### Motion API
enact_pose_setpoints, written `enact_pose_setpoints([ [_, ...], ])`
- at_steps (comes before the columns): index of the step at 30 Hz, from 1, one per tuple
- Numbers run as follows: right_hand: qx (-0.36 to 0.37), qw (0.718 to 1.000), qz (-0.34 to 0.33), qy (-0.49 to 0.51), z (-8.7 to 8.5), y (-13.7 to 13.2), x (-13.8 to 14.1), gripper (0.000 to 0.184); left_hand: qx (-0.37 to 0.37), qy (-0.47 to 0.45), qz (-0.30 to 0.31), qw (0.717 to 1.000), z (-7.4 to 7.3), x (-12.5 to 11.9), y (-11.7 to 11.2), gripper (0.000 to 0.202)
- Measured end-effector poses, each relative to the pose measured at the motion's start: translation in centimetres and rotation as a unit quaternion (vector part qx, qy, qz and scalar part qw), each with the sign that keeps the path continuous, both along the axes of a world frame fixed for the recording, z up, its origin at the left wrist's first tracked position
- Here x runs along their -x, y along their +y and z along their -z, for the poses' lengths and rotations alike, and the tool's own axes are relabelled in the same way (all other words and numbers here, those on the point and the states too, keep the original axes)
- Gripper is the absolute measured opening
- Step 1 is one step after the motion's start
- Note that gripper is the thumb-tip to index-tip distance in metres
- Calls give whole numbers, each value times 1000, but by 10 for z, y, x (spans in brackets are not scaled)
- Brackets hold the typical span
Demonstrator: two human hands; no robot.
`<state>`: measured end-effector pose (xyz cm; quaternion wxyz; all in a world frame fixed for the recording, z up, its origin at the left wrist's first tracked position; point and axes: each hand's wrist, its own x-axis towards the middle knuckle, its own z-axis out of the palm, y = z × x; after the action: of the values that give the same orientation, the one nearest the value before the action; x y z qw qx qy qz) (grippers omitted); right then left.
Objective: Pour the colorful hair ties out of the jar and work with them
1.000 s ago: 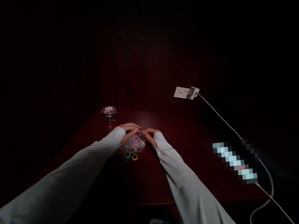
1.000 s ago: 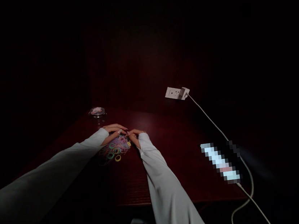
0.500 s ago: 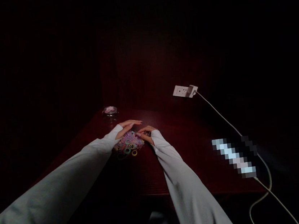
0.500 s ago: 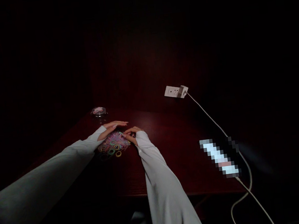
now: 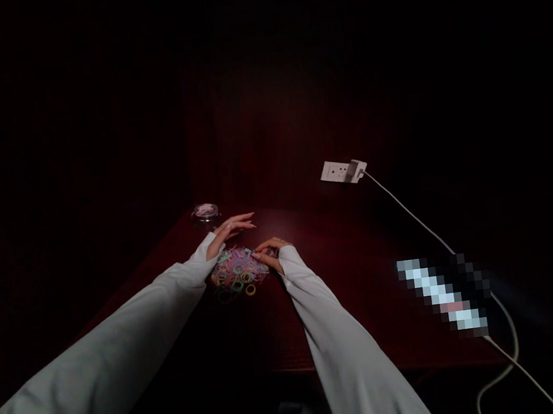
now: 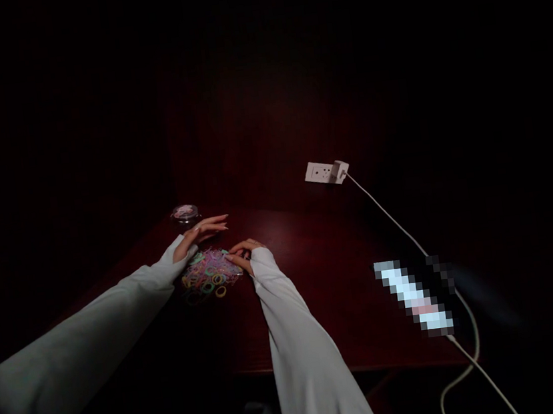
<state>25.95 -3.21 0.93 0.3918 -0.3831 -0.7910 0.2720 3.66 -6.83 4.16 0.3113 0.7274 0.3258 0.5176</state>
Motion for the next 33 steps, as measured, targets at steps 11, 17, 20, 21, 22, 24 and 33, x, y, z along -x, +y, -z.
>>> enact_pose_setpoints([
  [11, -80, 996, 21, -40, -8, -13, 1, 33, -154, 87, -168, 970, -8, 8, -4, 63],
  [17, -84, 995, -15, -51, -11, -18, -1, 42, -164, 111, -156, 968, -8, -1, -11, 58],
  [20, -81, 995, -21, -50, -12, -17, -1, 39, -164, 108, -151, 969, -4, -1, -6, 59],
  [21, -79, 996, -22, -48, -12, -17, -1, 38, -163, 106, -152, 969, -3, -1, -4, 60],
  [22, -75, 996, -22, -45, -12, -17, -1, 36, -162, 103, -153, 969, -2, -1, -2, 62],
  [24, -66, 997, -22, -41, -12, -16, -1, 34, -159, 103, -154, 970, -1, 0, 0, 65],
  [33, -14, 1000, -9, 11, -5, -6, 8, 32, -131, 182, -138, 965, 5, 1, 3, 52],
])
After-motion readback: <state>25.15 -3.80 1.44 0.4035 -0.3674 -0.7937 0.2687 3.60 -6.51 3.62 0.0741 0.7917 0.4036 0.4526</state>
